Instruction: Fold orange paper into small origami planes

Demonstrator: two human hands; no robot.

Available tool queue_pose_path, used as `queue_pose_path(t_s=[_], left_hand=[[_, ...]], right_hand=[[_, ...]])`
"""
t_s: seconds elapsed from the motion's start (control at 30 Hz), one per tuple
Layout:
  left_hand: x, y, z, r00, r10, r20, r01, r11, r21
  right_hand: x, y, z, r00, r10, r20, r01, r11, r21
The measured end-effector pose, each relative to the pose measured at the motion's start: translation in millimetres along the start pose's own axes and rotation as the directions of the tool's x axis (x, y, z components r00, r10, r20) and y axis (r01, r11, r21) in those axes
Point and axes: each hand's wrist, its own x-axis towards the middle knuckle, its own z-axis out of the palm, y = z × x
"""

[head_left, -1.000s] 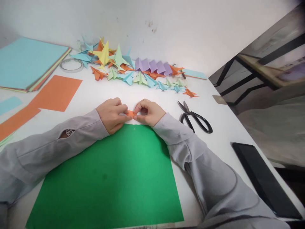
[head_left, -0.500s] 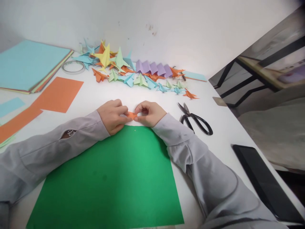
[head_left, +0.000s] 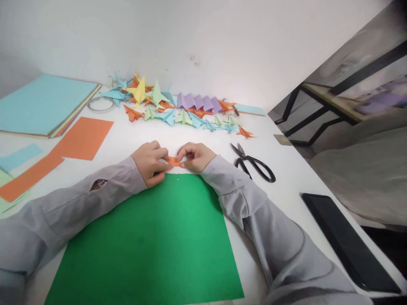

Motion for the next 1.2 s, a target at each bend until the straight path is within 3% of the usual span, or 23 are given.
queue_pose_path(t_s=[0.13, 0.2, 0.3, 0.47, 0.53, 0.6, 0.67, 0.73, 0.83, 0.87, 0.93, 0.97, 1.07, 1.2], left_hand=[[-7, -13, 9.8, 0.986, 0.059, -0.153, -0.076, 0.992, -0.105], [-8, -17, 13.8, 0.971, 0.022, -0.238, -0.055, 0.990, -0.134], [-10, -17, 17.6, 0.953, -0.093, -0.290, 0.062, 0.991, -0.116], [-9, -18, 22.6, 0.901, -0.090, -0.424, 0.069, 0.995, -0.065], [-8, -19, 21.0, 0.911, -0.090, -0.402, 0.069, 0.995, -0.066], [-7, -19, 15.9, 0.932, -0.127, -0.339, 0.099, 0.990, -0.098], [-7, -18, 9.0, 0.916, -0.242, -0.319, 0.187, 0.963, -0.193], [-6, -14, 2.6, 0.820, -0.448, -0.356, 0.317, 0.873, -0.370], [-2, -7, -3.2, 0.534, -0.777, -0.333, 0.392, 0.576, -0.718], [0, -5, -4.1, 0.445, -0.849, -0.284, 0.371, 0.464, -0.805], [7, 1, -5.0, 0.310, -0.937, -0.162, 0.309, 0.260, -0.915], [10, 3, -5.2, 0.260, -0.955, -0.141, 0.249, 0.207, -0.946], [22, 7, -5.1, 0.192, -0.975, -0.108, 0.146, 0.137, -0.980], [37, 1, -2.1, 0.183, -0.982, -0.044, -0.022, 0.041, -0.999]], right_hand=[[2, 7, 1, 0.997, 0.081, -0.006, -0.077, 0.963, 0.260], [1, 8, 2, 0.996, 0.081, -0.027, -0.069, 0.951, 0.300], [-1, 4, 1, 0.999, 0.013, -0.034, -0.004, 0.963, 0.268], [-9, 0, 1, 0.985, -0.170, -0.034, 0.171, 0.985, 0.032], [-11, 3, 4, 0.977, -0.210, -0.040, 0.211, 0.977, 0.022], [-10, 6, 7, 0.972, -0.195, -0.132, 0.208, 0.974, 0.091], [-9, 6, 11, 0.960, -0.141, -0.241, 0.188, 0.965, 0.183], [-10, 1, 15, 0.923, -0.115, -0.368, 0.203, 0.956, 0.210], [-16, -17, 26, 0.812, -0.146, -0.565, 0.247, 0.963, 0.107], [-19, -24, 31, 0.813, -0.179, -0.554, 0.263, 0.962, 0.075], [-21, -37, 44, 0.831, -0.220, -0.511, 0.291, 0.955, 0.063], [-21, -42, 51, 0.844, -0.221, -0.489, 0.298, 0.951, 0.085], [-10, -50, 65, 0.840, -0.210, -0.500, 0.303, 0.946, 0.111], [13, -45, 66, 0.785, -0.202, -0.585, 0.277, 0.960, 0.041]])
